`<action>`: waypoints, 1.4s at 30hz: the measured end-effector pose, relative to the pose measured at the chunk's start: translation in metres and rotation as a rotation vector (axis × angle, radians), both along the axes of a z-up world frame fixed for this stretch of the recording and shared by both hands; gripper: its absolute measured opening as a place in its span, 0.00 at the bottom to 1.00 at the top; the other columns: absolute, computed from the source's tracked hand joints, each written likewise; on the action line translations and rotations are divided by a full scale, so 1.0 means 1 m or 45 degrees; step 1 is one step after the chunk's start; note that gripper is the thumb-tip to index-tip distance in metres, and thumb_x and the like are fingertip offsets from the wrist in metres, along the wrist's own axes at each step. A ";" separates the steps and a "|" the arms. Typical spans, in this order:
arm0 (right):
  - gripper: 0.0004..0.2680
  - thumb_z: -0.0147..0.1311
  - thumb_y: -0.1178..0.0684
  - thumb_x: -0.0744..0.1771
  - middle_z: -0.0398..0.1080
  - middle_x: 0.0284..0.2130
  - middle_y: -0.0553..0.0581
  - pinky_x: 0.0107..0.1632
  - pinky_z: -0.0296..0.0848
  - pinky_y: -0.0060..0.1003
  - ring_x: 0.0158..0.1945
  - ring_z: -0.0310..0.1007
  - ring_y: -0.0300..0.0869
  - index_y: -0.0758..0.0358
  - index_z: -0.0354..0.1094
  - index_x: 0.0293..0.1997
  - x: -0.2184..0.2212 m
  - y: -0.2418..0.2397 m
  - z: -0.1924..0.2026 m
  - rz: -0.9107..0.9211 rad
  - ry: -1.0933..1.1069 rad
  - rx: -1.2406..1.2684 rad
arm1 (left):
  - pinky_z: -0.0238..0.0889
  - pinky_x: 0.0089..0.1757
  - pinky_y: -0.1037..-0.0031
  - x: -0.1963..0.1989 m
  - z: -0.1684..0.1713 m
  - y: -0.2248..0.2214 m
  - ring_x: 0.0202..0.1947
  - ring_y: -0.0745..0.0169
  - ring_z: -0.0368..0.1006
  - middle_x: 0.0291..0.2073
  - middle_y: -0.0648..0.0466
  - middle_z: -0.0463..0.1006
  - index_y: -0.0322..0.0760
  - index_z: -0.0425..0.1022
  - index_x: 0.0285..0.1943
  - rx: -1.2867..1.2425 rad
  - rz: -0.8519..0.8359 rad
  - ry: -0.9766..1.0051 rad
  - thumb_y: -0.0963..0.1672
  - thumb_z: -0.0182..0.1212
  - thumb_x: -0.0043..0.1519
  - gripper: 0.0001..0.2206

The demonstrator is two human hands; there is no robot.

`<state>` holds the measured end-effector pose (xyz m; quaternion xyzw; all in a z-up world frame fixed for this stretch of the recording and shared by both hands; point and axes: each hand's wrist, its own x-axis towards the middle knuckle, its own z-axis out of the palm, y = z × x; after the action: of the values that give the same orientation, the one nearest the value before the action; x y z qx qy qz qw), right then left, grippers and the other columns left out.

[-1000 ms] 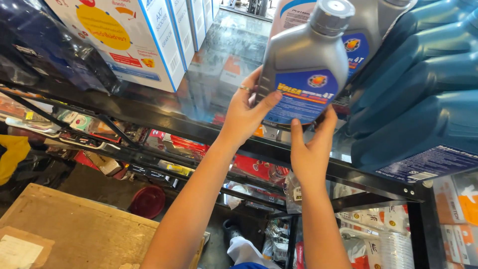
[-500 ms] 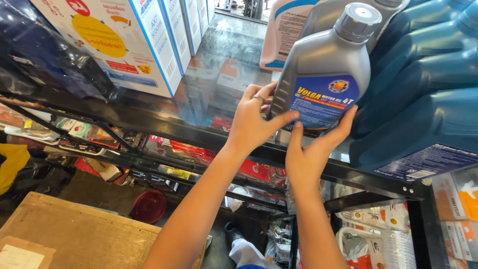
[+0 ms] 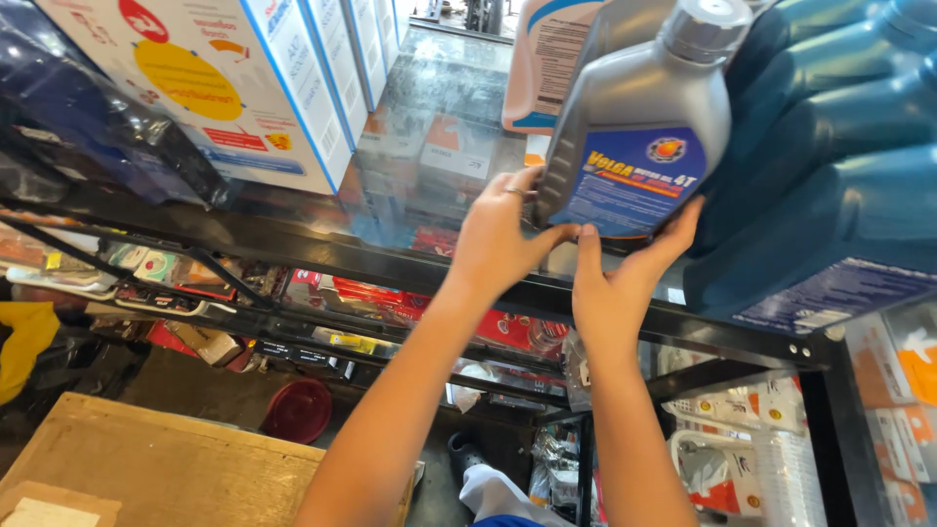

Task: Organizing and arranging various motorcycle oil containers on shelves and a table.

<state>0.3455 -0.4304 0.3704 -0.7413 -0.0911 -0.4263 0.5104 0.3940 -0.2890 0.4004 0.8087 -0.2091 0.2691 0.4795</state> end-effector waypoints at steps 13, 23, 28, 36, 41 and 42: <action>0.56 0.82 0.40 0.54 0.36 0.73 0.78 0.79 0.44 0.55 0.78 0.40 0.62 0.68 0.24 0.78 -0.017 0.033 0.029 -0.478 -0.090 -0.177 | 0.72 0.55 0.73 0.001 -0.006 0.022 0.53 0.69 0.76 0.53 0.51 0.80 0.28 0.70 0.67 -0.454 -0.898 0.522 0.38 0.76 0.51 0.32; 0.49 0.74 0.38 0.60 0.47 0.71 0.69 0.75 0.56 0.51 0.72 0.55 0.56 0.64 0.27 0.78 -0.057 0.020 0.007 -0.142 -0.172 0.118 | 0.65 0.40 0.74 0.028 -0.033 0.031 0.39 0.66 0.74 0.44 0.48 0.80 0.21 0.75 0.55 -0.553 -0.635 0.700 0.34 0.51 0.64 0.13; 0.43 0.71 0.38 0.63 0.52 0.68 0.64 0.69 0.64 0.46 0.66 0.61 0.51 0.63 0.32 0.76 -0.099 -0.007 0.032 -0.245 -0.235 0.155 | 0.75 0.41 0.73 0.011 -0.002 0.015 0.36 0.63 0.78 0.41 0.49 0.80 0.28 0.72 0.48 -0.716 -0.586 0.723 0.35 0.45 0.62 0.11; 0.34 0.73 0.48 0.65 0.65 0.57 0.59 0.60 0.73 0.38 0.54 0.70 0.45 0.68 0.44 0.71 -0.251 -0.123 0.053 -0.869 -0.130 0.074 | 0.72 0.45 0.77 0.006 -0.013 0.015 0.38 0.65 0.77 0.45 0.46 0.80 0.24 0.71 0.53 -0.483 -0.671 0.590 0.34 0.46 0.68 0.09; 0.36 0.71 0.57 0.67 0.56 0.67 0.56 0.71 0.60 0.34 0.67 0.57 0.41 0.63 0.39 0.77 -0.318 -0.241 0.000 -1.034 0.032 -0.254 | 0.71 0.45 0.80 -0.001 -0.009 0.017 0.40 0.67 0.77 0.45 0.46 0.80 0.22 0.72 0.54 -0.310 -0.660 0.505 0.35 0.49 0.70 0.09; 0.35 0.69 0.60 0.67 0.54 0.71 0.56 0.75 0.57 0.34 0.71 0.55 0.42 0.59 0.36 0.75 -0.325 -0.258 -0.004 -1.162 0.147 -0.472 | 0.70 0.45 0.80 -0.001 -0.008 0.013 0.40 0.68 0.77 0.45 0.46 0.80 0.22 0.73 0.54 -0.281 -0.636 0.499 0.35 0.49 0.70 0.08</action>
<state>0.0207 -0.6885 0.3669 -0.8061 0.1970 -0.5413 0.1354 0.3927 -0.2756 0.3926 0.7120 -0.2743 0.0038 0.6464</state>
